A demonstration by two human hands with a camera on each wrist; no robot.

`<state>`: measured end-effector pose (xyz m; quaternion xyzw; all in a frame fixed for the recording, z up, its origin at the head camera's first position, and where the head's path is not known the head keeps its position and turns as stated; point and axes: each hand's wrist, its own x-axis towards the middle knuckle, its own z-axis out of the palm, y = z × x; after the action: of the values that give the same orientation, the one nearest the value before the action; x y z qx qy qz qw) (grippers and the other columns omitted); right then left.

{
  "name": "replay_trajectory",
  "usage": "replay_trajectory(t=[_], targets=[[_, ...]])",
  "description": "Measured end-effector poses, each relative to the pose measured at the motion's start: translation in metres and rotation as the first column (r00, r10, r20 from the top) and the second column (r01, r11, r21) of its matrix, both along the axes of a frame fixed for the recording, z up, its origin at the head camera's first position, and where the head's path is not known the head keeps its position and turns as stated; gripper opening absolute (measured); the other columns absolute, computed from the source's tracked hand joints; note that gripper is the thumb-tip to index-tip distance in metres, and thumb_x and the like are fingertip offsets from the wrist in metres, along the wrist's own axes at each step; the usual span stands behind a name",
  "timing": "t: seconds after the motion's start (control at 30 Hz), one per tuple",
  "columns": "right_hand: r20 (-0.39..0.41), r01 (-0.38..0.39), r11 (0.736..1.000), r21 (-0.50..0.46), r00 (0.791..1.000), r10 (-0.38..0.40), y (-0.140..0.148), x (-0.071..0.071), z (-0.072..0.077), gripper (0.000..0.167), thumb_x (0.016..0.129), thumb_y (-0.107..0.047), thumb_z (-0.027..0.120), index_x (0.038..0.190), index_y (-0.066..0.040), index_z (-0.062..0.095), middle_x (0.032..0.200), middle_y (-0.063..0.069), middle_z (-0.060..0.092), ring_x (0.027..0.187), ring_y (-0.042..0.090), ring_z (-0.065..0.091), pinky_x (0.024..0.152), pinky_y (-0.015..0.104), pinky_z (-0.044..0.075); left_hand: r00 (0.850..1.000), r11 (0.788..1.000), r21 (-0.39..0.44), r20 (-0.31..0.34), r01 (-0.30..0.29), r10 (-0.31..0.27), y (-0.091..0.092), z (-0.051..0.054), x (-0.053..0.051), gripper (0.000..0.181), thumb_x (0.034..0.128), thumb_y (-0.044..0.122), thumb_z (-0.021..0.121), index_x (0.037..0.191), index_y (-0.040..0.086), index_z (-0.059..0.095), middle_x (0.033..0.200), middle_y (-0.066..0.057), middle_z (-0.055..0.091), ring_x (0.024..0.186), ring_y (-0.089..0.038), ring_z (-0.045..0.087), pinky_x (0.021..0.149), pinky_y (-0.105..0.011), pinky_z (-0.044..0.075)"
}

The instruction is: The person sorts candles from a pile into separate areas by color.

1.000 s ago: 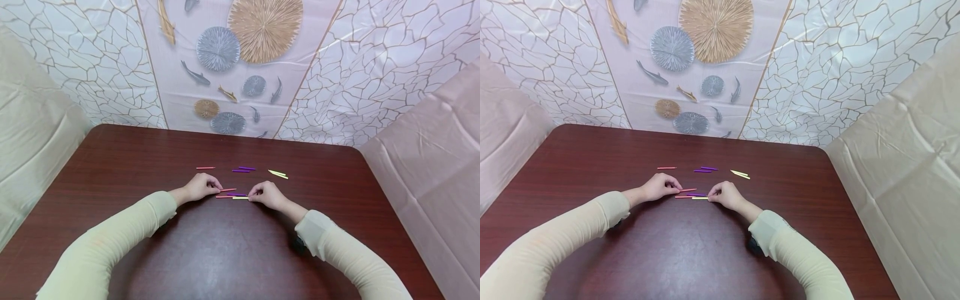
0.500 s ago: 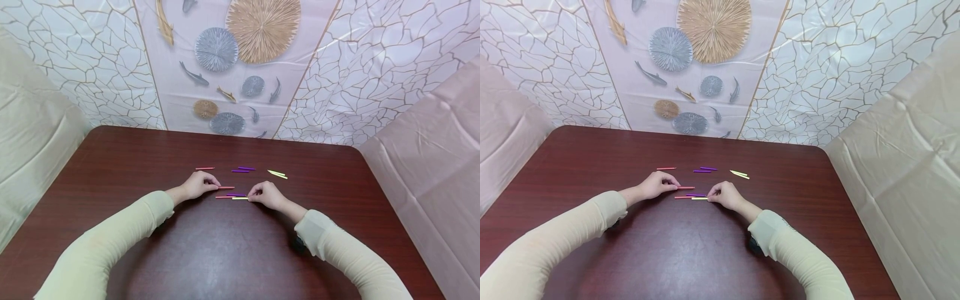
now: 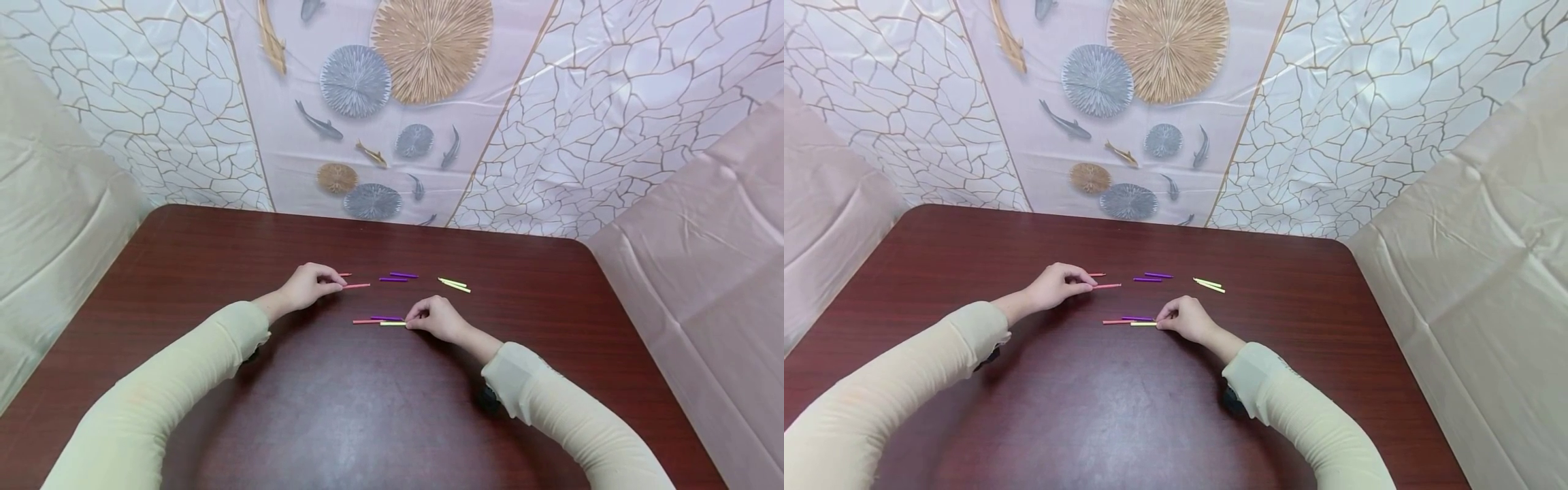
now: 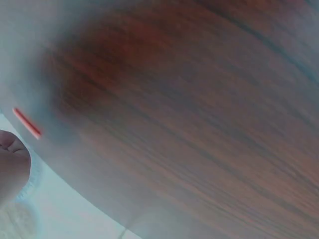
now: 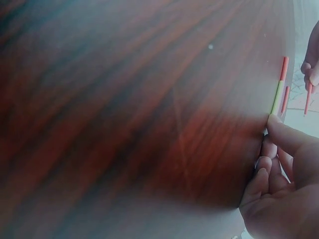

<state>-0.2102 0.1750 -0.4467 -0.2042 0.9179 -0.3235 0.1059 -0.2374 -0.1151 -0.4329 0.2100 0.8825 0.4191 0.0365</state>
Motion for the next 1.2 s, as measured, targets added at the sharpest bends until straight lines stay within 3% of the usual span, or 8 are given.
replay_trajectory(t=[0.17, 0.37, 0.6, 0.73, 0.93, 1.2], targets=[[0.001, 0.001, 1.0, -0.002, 1.0, -0.001, 0.001, 0.0, 0.001, 0.004, 0.077, -0.012, 0.074, 0.077, -0.008, 0.073, 0.071, 0.002, 0.07, 0.062, 0.003, 0.048, 0.06, 0.018, 0.04, 1.0, 1.0, -0.001, 0.027, -0.014, 0.014, -0.011, 0.0, -0.008, 0.01, 0.0847, 0.011, 0.067, 0.09, 0.007, 0.074, 0.094, -0.01, 0.071, 0.079, -0.016, 0.054, 0.072, -0.027, 0.043], [0.006, 0.002, 1.0, -0.009, 1.0, -0.002, 0.0, -0.001, 0.002, 0.004, 0.077, -0.012, 0.074, 0.077, -0.007, 0.073, 0.071, 0.003, 0.07, 0.062, 0.003, 0.048, 0.059, 0.018, 0.04, 0.999, 1.0, -0.004, 0.039, -0.022, 0.022, -0.026, -0.005, -0.014, 0.012, 0.0868, 0.012, 0.065, 0.093, 0.006, 0.073, 0.097, -0.012, 0.071, 0.089, -0.022, 0.06, 0.082, -0.032, 0.045], [0.008, 0.003, 1.0, -0.008, 1.0, -0.003, 0.0, 0.0, 0.002, 0.004, 0.077, -0.012, 0.074, 0.077, -0.008, 0.073, 0.071, 0.002, 0.069, 0.062, 0.003, 0.048, 0.059, 0.018, 0.04, 1.0, 0.999, 0.054, -0.022, -0.001, 0.002, -0.043, -0.014, -0.02, 0.014, 0.0847, 0.021, 0.068, 0.088, 0.009, 0.074, 0.088, -0.008, 0.071, 0.079, -0.018, 0.058, 0.072, -0.029, 0.044], [0.005, 0.006, 1.0, -0.006, 1.0, -0.006, 0.0, 0.001, 0.002, 0.005, 0.077, -0.012, 0.074, 0.077, -0.007, 0.073, 0.07, 0.003, 0.069, 0.061, 0.003, 0.048, 0.058, 0.018, 0.04, 1.0, 0.998, 0.066, -0.024, 0.012, -0.01, -0.048, -0.015, -0.021, 0.016, 0.0844, 0.026, 0.068, 0.086, 0.012, 0.075, 0.086, -0.006, 0.072, 0.079, -0.017, 0.058, 0.072, -0.028, 0.044], [0.002, 0.001, 1.0, -0.002, 1.0, -0.001, 0.0, 0.001, 0.003, 0.005, 0.077, -0.012, 0.074, 0.077, -0.007, 0.073, 0.069, 0.002, 0.069, 0.061, 0.003, 0.047, 0.058, 0.018, 0.04, 1.0, 1.0, 0.026, 0.009, -0.006, 0.006, -0.046, -0.017, -0.021, 0.011, 0.0844, 0.017, 0.068, 0.087, 0.009, 0.074, 0.088, -0.009, 0.072, 0.081, -0.018, 0.059, 0.073, -0.029, 0.044], [0.003, -0.006, 1.0, -0.001, 1.0, 0.006, 0.0, 0.001, 0.002, 0.004, 0.077, -0.012, 0.074, 0.076, -0.007, 0.073, 0.069, 0.002, 0.069, 0.061, 0.003, 0.047, 0.058, 0.018, 0.039, 0.997, 0.995, -0.062, 0.028, -0.072, 0.074, -0.042, -0.02, -0.024, 0.011, 0.0857, 0.008, 0.065, 0.091, 0.002, 0.073, 0.092, -0.014, 0.071, 0.08, -0.017, 0.057, 0.073, -0.027, 0.043]])
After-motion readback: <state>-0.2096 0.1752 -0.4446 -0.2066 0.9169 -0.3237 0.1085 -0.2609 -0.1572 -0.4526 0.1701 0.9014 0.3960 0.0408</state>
